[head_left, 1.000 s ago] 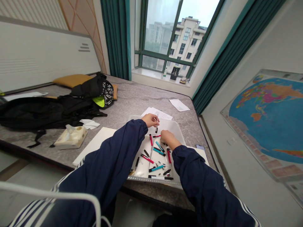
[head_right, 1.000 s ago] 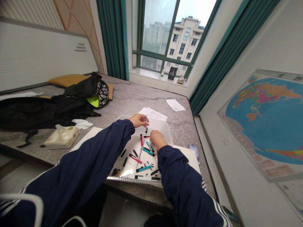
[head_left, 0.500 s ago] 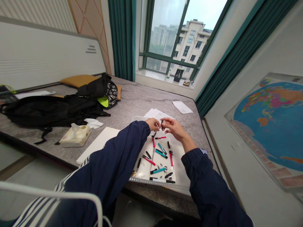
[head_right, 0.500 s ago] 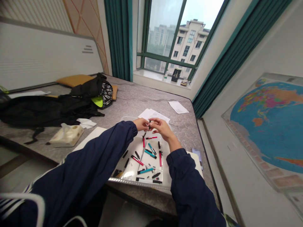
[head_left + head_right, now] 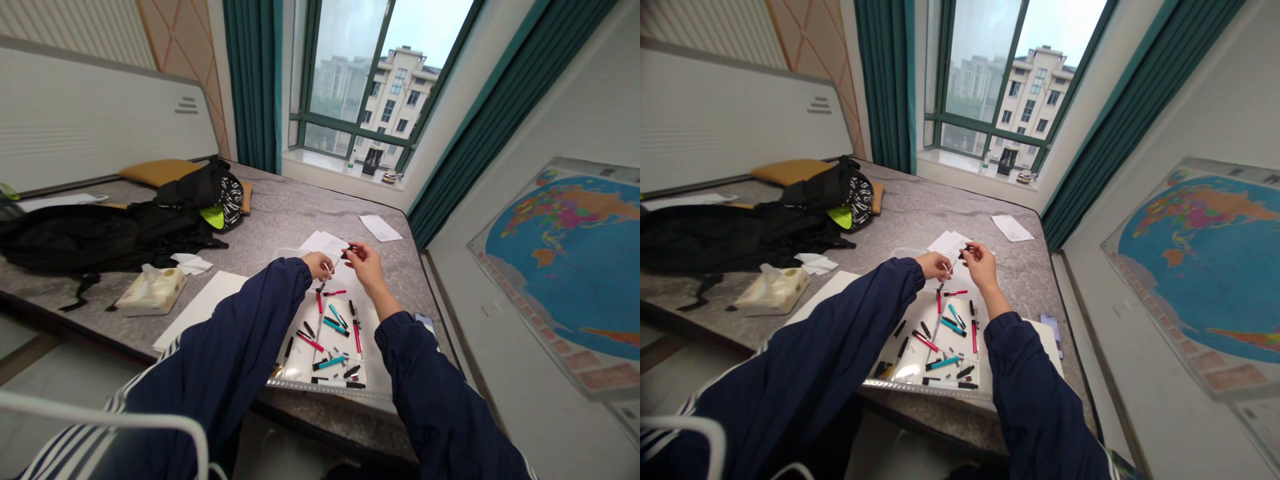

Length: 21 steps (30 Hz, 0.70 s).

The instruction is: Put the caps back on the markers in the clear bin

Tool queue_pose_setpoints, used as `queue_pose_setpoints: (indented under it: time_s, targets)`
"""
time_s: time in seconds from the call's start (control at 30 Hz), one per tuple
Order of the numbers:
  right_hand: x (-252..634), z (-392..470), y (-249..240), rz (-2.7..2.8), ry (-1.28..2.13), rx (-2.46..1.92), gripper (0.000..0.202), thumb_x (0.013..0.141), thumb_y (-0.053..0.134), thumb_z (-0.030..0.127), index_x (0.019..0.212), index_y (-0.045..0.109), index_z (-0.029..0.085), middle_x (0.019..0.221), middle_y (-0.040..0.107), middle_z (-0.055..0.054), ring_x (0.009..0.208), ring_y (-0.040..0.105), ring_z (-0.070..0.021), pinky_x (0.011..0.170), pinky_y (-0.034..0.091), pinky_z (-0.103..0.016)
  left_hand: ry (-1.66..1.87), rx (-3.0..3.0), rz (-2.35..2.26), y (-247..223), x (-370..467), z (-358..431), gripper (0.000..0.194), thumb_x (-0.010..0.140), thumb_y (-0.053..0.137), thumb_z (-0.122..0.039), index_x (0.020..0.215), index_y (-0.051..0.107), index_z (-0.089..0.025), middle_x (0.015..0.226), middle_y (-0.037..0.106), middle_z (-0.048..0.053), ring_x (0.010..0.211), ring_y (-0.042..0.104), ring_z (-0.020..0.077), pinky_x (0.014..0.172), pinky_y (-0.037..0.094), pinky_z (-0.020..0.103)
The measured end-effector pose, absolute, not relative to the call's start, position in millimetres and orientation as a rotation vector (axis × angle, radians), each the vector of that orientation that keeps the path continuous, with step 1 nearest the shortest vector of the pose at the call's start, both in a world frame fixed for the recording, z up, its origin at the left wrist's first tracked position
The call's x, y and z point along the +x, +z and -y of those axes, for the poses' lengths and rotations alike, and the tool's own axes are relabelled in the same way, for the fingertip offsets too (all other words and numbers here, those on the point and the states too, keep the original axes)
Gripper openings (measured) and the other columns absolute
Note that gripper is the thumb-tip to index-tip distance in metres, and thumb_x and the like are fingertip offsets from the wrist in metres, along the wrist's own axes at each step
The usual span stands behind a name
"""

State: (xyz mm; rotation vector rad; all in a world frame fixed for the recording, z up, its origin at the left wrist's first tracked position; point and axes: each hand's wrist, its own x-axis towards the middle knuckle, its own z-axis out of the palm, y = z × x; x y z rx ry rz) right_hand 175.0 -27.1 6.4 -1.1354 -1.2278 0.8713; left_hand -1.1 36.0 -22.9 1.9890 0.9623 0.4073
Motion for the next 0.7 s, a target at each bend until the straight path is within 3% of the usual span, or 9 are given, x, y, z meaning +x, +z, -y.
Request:
queue_pose_setpoints:
  time_s: [0.27, 0.7]
  targets:
    - [174.9, 29.2, 6.7, 1.288, 0.917, -1.144, 0.036, 0.072, 0.073, 0.035, 0.103, 0.062, 0.02, 0.098, 0.072, -0.006, 0.082, 0.071, -0.0177, 0.064, 0.058, -0.029, 0.42, 1.979, -0.975, -21.5, 1.1, -34.5, 0.014, 0.07, 0.074, -0.016, 0.084, 0.071, -0.016, 0.069, 0.073, 0.002, 0.057, 0.069, 0.0131, 0.061, 0.052, 0.021]
    - [173.8, 31.7, 7.5, 1.399, 0.93, -1.207, 0.038, 0.067, 0.079, 0.04, 0.094, 0.065, 0.018, 0.081, 0.067, -0.002, 0.076, 0.069, -0.0174, 0.06, 0.057, -0.027, 0.484, 1.907, -0.992, -13.7, 1.2, -30.5, 0.019, 0.068, 0.078, -0.019, 0.084, 0.07, -0.014, 0.07, 0.073, 0.002, 0.055, 0.069, 0.0141, 0.059, 0.053, 0.022]
